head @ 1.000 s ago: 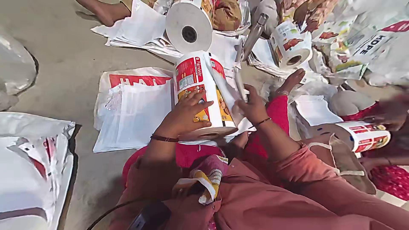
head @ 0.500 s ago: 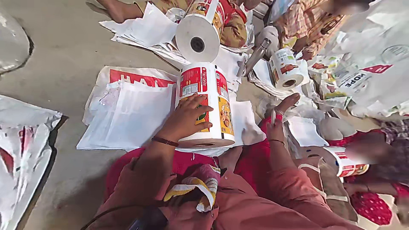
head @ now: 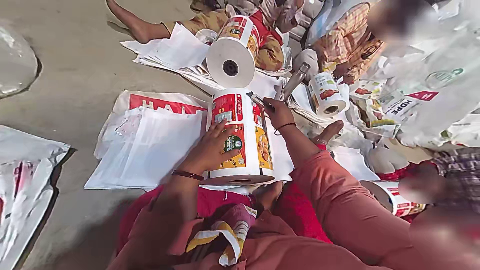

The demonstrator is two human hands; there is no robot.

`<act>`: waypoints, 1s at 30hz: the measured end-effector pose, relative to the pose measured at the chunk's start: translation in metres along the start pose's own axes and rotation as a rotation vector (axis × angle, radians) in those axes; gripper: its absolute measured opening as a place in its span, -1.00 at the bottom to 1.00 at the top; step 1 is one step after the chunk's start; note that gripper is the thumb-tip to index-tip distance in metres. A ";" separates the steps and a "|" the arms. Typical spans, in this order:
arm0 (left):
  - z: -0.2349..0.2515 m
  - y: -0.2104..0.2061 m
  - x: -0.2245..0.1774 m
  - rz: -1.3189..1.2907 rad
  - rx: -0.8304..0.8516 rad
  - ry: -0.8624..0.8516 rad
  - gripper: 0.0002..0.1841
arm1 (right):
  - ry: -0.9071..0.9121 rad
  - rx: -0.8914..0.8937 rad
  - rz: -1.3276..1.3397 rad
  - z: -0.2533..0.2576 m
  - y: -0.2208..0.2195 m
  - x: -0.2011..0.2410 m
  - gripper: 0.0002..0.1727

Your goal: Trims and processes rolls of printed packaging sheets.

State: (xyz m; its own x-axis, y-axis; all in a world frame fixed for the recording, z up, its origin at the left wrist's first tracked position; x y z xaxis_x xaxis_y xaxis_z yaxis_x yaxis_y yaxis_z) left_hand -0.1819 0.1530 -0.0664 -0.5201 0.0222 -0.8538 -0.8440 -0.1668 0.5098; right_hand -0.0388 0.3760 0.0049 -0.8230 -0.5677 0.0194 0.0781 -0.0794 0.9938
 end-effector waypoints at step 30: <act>0.003 0.007 -0.004 -0.010 0.039 -0.042 -0.15 | 0.174 0.237 0.160 -0.045 0.014 0.003 -0.55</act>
State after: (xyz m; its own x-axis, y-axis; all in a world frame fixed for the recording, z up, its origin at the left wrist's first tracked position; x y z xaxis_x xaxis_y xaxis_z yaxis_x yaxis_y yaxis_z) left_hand -0.1861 0.1547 -0.0594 -0.5162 0.0648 -0.8540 -0.8530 -0.1280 0.5059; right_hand -0.0147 0.3358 0.0144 -0.7008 -0.6906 0.1789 0.0493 0.2033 0.9779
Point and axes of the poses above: each hand's wrist, its own z-axis towards the middle knuckle, its own y-axis out of the back of the hand, x = y × z, the point moved 7 cm from there along z, towards the middle knuckle, and after that the axes turned 15 degrees about -z, right-handed, at the moved point
